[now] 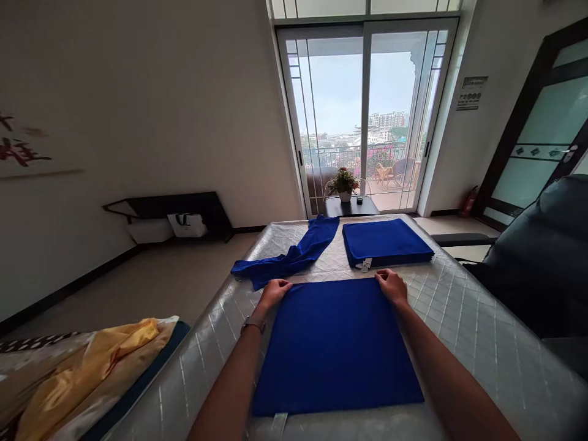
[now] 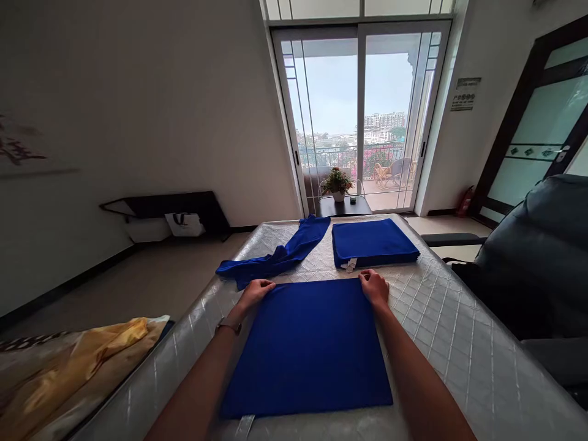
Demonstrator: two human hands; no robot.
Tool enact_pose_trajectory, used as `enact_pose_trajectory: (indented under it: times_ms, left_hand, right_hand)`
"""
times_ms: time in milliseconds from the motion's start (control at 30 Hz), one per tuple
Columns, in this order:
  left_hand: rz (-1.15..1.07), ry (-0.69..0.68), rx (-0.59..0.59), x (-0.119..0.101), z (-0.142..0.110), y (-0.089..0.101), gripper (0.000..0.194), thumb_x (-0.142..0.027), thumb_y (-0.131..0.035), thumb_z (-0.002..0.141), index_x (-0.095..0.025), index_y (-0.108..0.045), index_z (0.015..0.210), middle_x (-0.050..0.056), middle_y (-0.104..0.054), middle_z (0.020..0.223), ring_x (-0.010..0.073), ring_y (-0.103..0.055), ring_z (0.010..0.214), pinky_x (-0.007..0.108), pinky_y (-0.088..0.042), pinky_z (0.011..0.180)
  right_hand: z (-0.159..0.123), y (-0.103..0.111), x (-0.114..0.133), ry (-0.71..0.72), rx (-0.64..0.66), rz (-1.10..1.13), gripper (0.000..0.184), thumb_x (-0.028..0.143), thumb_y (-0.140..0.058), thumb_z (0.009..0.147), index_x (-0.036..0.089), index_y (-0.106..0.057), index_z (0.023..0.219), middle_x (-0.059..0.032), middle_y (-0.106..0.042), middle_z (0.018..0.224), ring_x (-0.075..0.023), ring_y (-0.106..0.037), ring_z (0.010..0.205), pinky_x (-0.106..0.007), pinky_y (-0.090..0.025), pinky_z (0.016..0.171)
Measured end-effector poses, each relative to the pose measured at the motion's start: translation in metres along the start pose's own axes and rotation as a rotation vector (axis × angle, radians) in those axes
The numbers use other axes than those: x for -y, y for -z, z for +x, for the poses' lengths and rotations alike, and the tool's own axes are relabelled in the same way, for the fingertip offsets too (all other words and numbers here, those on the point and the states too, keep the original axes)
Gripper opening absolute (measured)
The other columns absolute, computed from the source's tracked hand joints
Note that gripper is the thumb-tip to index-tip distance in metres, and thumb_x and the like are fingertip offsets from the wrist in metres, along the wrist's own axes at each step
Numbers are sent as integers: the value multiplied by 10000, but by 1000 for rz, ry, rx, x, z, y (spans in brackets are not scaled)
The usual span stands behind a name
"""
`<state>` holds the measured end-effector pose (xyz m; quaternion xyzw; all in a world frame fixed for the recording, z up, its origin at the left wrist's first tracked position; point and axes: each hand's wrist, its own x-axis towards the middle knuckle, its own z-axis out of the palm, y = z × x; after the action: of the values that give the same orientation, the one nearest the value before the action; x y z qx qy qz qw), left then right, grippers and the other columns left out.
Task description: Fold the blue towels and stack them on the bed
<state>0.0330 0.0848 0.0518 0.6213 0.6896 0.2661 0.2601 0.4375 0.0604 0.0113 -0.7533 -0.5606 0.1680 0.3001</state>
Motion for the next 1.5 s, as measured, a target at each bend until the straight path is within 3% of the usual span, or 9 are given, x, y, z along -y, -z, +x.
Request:
enact_pose_trajectory:
  times_ms: [433,800,967,1133,1333,1500]
  left_hand:
    - [-34,-4,-43,19,10,-8,300,-438,-695,797,-173,-786,902,81,-814,941,268,-748,936,294,-528,772]
    - [48,-13,-144,14,2,-13,286,-430,-687,865,-179,-776,970,96,-805,1016,259,-740,988,301,-526,840]
    - [108,-30,-135,8,3,-11,262,-388,-616,917,-193,-785,965,90,-806,1029,266,-737,1007,306,-527,844]
    - [163,-58,-104,8,3,-13,172,-323,-674,880,-194,-779,921,76,-807,994,239,-738,965,281,-520,821]
    - [245,-60,-182,14,5,-19,220,-314,-584,946,-174,-746,999,119,-771,1094,252,-701,1053,326,-503,928]
    - [308,-103,-212,13,4,-22,265,-330,-541,964,-180,-710,1103,118,-749,1110,260,-672,1092,361,-486,1000]
  right_hand:
    - [5,-4,-2,22,0,-122,371,424,-447,1014,291,-726,1220,-58,-769,1162,-260,-681,1133,-363,-449,956]
    - [5,-7,-5,63,-30,-104,399,441,-433,1011,293,-736,1227,-49,-750,1224,-267,-674,1152,-361,-466,965]
    - [8,-8,-6,81,-56,-68,380,440,-468,994,286,-751,1197,-49,-755,1210,-269,-684,1131,-365,-479,961]
    - [9,-9,-7,106,-74,-26,350,423,-493,983,281,-759,1161,-35,-771,1164,-243,-712,1063,-330,-500,924]
    - [9,-8,-10,128,-109,-12,372,404,-443,1005,256,-735,1181,-44,-781,1119,-223,-725,1000,-306,-515,864]
    - [3,-9,9,199,-136,-37,362,351,-447,998,219,-732,1178,-66,-748,1204,-223,-677,1107,-325,-456,1010]
